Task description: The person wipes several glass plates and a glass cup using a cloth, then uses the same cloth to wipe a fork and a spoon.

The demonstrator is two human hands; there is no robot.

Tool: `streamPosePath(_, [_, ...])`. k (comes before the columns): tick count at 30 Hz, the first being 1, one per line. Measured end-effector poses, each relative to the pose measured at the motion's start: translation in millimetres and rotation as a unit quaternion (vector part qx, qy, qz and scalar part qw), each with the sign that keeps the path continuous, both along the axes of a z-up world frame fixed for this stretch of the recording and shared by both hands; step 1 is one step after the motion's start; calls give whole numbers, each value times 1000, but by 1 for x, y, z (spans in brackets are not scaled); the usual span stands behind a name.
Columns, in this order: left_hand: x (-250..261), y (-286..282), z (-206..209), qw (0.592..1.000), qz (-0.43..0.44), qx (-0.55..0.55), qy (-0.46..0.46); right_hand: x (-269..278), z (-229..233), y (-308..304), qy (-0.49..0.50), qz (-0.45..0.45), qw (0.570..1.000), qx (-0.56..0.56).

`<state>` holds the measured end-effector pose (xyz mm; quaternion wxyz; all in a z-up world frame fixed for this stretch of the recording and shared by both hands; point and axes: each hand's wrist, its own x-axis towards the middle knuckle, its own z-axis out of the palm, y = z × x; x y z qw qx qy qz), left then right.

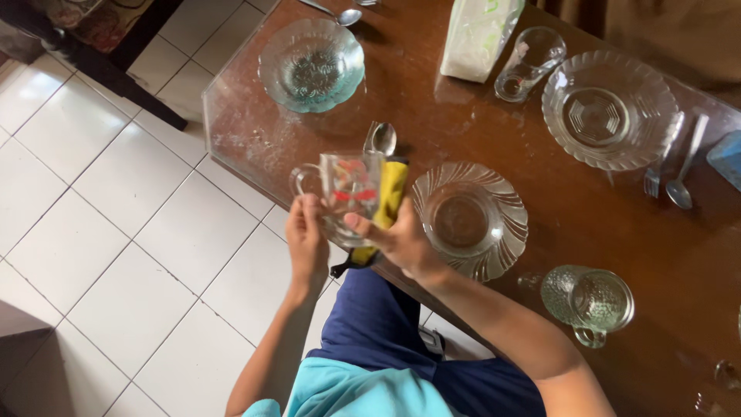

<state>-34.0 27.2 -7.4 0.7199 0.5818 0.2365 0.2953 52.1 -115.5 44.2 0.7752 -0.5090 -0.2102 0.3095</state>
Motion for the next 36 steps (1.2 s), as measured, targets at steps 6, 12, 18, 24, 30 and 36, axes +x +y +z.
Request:
streamPosePath(6, [-7,10,15,996,-67,60,-15,18,30,-9,-51,43,998,-17])
streamPosePath(12, [-6,48,38,976,-201,-85,-20,19,53,-14,-194,19,964,-180])
streamPosePath(18, [-7,51,61,936,-300,-140,119,28,54,-18,-160,93,977,-107])
streamPosePath(24, [-8,40,27,952,-262,-157,-3,38,3,-23,-56,52,995,-67])
streamPosePath(30, [-1,34,43,962,-165,-212,-55,40,-31,-13,221,-43,974,-22])
streamPosePath(36, [-1,42,33,973,-58,-175,-140,34,-44,-14,106,1,993,-53])
